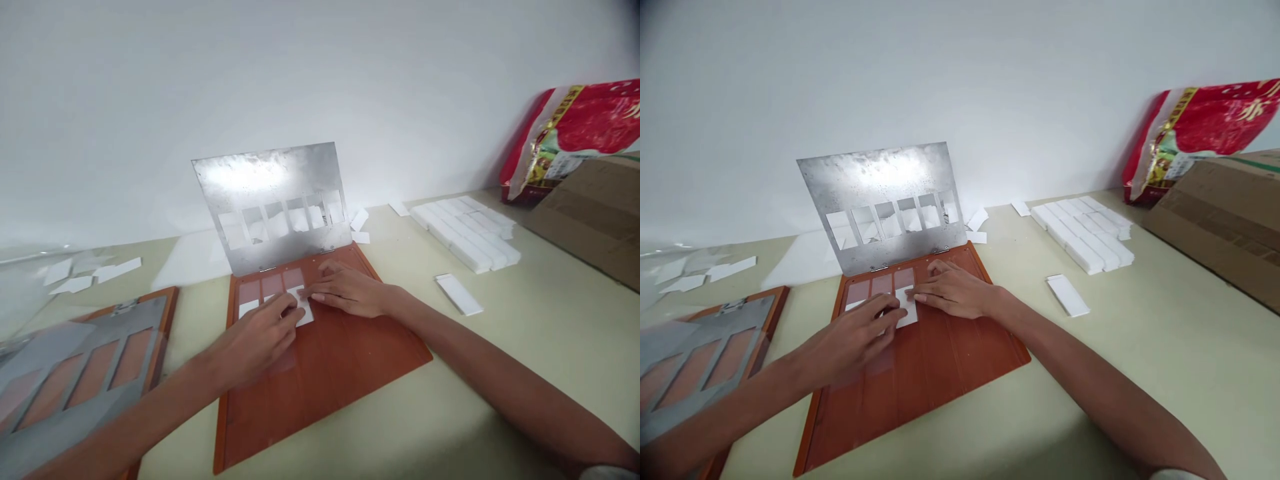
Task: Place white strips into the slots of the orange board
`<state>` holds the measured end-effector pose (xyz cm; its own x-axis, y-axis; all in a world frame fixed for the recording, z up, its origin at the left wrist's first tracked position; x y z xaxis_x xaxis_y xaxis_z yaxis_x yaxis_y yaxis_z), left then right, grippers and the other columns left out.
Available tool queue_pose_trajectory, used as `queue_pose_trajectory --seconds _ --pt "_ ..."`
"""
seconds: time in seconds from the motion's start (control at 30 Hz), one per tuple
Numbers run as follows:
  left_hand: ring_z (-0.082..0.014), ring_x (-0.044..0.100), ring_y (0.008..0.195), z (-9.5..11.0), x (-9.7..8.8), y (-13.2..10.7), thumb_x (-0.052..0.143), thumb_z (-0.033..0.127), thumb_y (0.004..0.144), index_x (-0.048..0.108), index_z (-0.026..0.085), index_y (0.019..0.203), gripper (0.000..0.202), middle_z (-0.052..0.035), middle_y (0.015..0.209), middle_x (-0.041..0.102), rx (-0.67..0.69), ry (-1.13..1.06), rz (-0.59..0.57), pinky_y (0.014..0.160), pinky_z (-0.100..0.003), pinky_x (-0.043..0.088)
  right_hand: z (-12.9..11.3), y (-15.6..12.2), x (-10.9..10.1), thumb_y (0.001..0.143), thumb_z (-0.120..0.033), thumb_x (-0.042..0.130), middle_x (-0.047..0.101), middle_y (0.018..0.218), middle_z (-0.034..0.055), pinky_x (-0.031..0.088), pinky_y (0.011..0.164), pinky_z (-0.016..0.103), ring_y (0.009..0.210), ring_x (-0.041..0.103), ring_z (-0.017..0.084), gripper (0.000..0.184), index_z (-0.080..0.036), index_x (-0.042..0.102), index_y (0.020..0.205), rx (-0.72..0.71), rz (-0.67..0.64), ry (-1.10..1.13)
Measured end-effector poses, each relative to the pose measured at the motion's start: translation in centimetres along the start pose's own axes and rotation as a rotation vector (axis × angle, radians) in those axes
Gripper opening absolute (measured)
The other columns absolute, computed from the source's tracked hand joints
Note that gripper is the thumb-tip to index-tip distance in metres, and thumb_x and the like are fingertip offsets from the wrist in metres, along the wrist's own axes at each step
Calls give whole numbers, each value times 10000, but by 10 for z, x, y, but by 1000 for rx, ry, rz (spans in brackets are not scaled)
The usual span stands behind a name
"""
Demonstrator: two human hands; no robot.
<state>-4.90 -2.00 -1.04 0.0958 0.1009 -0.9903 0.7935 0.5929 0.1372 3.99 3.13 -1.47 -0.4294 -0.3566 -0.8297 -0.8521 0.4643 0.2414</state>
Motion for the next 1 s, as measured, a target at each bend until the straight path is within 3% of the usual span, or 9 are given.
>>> queue_pose_trajectory --seconds 0.13,0.3,0.37,0.57,0.67,0.77,1.0 --pt "-145 612 965 -19 -6 6 398 165 1003 585 186 1070 200 -60 1090 618 -86 -228 82 851 -273 494 5 -3 -2 1088 -386 276 685 1078 45 309 1066 424 1112 462 224 421 -241 504 1411 44 14 18" --pt "-99 585 722 -48 2 9 464 352 1011 611 255 1140 219 17 997 686 -313 -460 58 643 -224 474 5 -5 -1 1079 -400 298 659 1216 71 307 1067 449 1193 463 234 374 -213 414 1380 58 26 60" --pt "-97 563 665 -57 6 8 522 394 979 639 248 1079 212 23 997 705 -391 -514 54 590 -229 451 5 -6 -1 1078 -407 297 642 1247 83 301 1076 445 1217 452 231 366 -202 419 1356 57 32 58" --pt "-119 594 671 -70 12 8 671 378 872 691 245 913 141 53 854 745 -523 -601 98 618 -252 425 6 -8 0 1071 -424 331 612 1264 94 301 1056 431 1154 464 231 377 -199 478 1334 36 51 32" --pt "-127 624 689 -71 12 8 677 368 852 694 240 836 130 44 904 757 -571 -615 106 615 -257 427 6 -8 0 1062 -437 366 645 1110 78 305 1034 425 1111 444 239 389 -215 516 1345 26 50 2" --pt "-146 643 684 -72 10 7 689 359 824 669 227 830 133 27 835 754 -628 -658 114 614 -265 439 5 -9 2 1058 -443 386 643 943 53 306 1004 406 1058 424 240 385 -257 565 1344 28 15 -20" --pt "-177 687 753 -73 10 7 715 276 766 587 219 849 163 28 747 747 -706 -744 96 696 -294 494 -6 -9 4 1061 -406 398 655 1258 -41 251 1028 366 990 436 195 340 -353 602 1329 -63 -51 9"
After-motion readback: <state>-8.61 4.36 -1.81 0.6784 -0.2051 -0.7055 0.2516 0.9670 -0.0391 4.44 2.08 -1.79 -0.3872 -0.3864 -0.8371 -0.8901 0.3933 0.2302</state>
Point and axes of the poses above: each hand's wrist, its own y-axis towards the middle knuckle, its own x-axis out of the palm, z = x × y, the point moved 10 cm from there along y, towards the middle knuckle
